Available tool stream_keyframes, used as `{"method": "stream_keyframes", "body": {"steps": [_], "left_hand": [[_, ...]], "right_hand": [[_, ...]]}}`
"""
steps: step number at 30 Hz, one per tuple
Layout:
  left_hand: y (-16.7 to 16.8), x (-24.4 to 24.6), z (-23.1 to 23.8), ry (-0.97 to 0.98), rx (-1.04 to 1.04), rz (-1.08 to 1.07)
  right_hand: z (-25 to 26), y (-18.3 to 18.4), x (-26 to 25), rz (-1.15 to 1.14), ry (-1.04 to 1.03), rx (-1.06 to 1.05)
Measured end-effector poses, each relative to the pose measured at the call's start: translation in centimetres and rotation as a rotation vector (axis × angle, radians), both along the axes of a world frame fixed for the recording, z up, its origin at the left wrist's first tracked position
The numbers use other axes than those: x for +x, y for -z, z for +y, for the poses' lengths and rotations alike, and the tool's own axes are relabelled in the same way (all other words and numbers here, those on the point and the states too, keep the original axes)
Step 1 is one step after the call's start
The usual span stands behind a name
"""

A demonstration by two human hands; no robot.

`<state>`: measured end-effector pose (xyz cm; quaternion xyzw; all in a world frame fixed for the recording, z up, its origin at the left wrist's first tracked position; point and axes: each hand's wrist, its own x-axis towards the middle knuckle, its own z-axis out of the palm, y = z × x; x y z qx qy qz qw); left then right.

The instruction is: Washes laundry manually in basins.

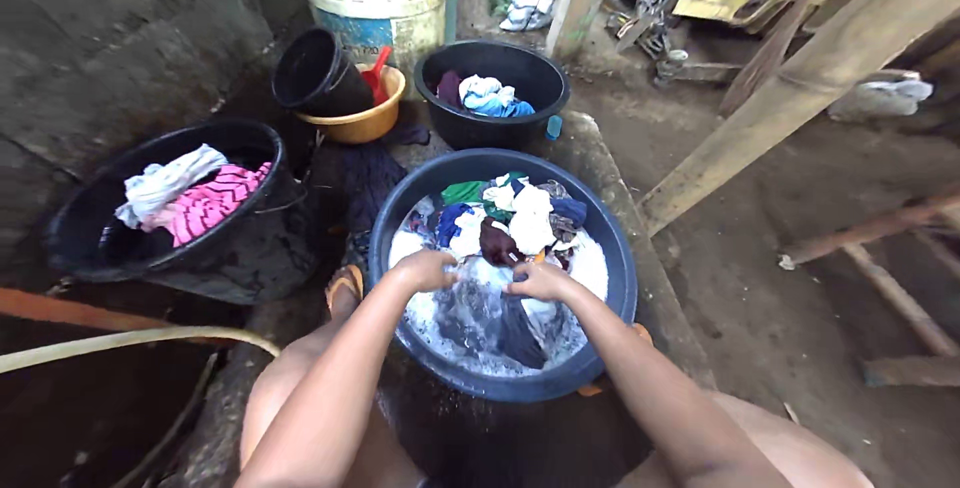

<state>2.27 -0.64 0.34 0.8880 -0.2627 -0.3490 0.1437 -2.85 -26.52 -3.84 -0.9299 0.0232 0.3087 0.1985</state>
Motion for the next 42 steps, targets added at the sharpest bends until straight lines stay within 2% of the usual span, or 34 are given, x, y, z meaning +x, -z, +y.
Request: {"method": "stream_keyframes", "body": {"steps": [2,4,8,10,12,13,15,17,19,21,22,23,25,27,30,35,38,40,42], "left_hand": [[-0.5,-0.9,1.8,-0.005,0.043,0.002],[-1.1,-2.0,3.5,-0.033,0.096,0.003],[-1.1,-2.4,5.9,-0.045,0.127,0.058],[-1.0,-1.9,6.2,-0.061,0.183,0.064],[-1.0,-1.4,6.3,-0.057,0.243,0.048],[-1.2,-1.2,6.2,-0.044,0.253,0.042],[-1.7,-0.7,6.0,-0.009,0.224,0.046],[-1.9,-0.6,6.1,0.009,0.167,0.041],[-1.8,-0.8,6.0,0.023,0.172,0.036],[-1.5,-1.2,5.9,0.046,0.196,0.048],[-1.2,-1.5,5.9,0.057,0.204,0.059],[-0.9,-1.7,5.8,0.065,0.209,0.070],[-0.4,-1.8,5.4,0.080,0.214,0.088],[0.3,-1.8,4.6,0.098,0.204,0.092],[1.9,-1.7,2.8,0.068,0.048,0.094],[5.6,-1.4,-2.4,-0.194,-0.441,0.083],[5.9,-2.1,-5.8,-0.356,-0.790,0.021],[5.1,-3.2,-8.1,-0.423,-1.106,-0.034],[4.0,-4.7,-10.2,-0.436,-1.368,-0.170]], "right_hand": [[-0.5,-1.8,2.2,-0.095,0.112,0.144],[-1.7,-4.3,6.1,-0.313,0.249,0.292],[-4.1,-12.5,17.0,-0.687,0.492,0.473],[-5.3,-16.7,22.7,-0.804,0.570,0.433],[-5.6,-19.5,26.3,-0.933,0.661,0.377],[-5.7,-19.9,27.5,-0.988,0.674,0.320],[-5.6,-18.8,28.9,-1.040,0.557,0.161],[-4.9,-14.9,27.7,-0.911,0.319,0.018],[-5.3,-7.9,25.1,-0.682,0.195,-0.106],[-6.7,0.0,21.0,-0.506,0.287,-0.185],[-7.5,3.6,18.7,-0.497,0.349,-0.199],[-8.1,6.2,16.6,-0.495,0.388,-0.212],[-7.9,8.4,13.8,-0.490,0.401,-0.208],[-7.1,6.9,12.1,-0.477,0.397,-0.130],[-5.8,0.0,9.1,-0.539,0.438,0.130],[-4.4,-11.9,2.9,-0.894,0.337,0.421],[-4.0,-17.9,-0.1,-1.083,0.216,0.559],[-3.8,-20.1,-1.5,-1.148,0.171,0.688],[-3.6,-20.0,-2.5,-1.138,0.146,0.778]]}}
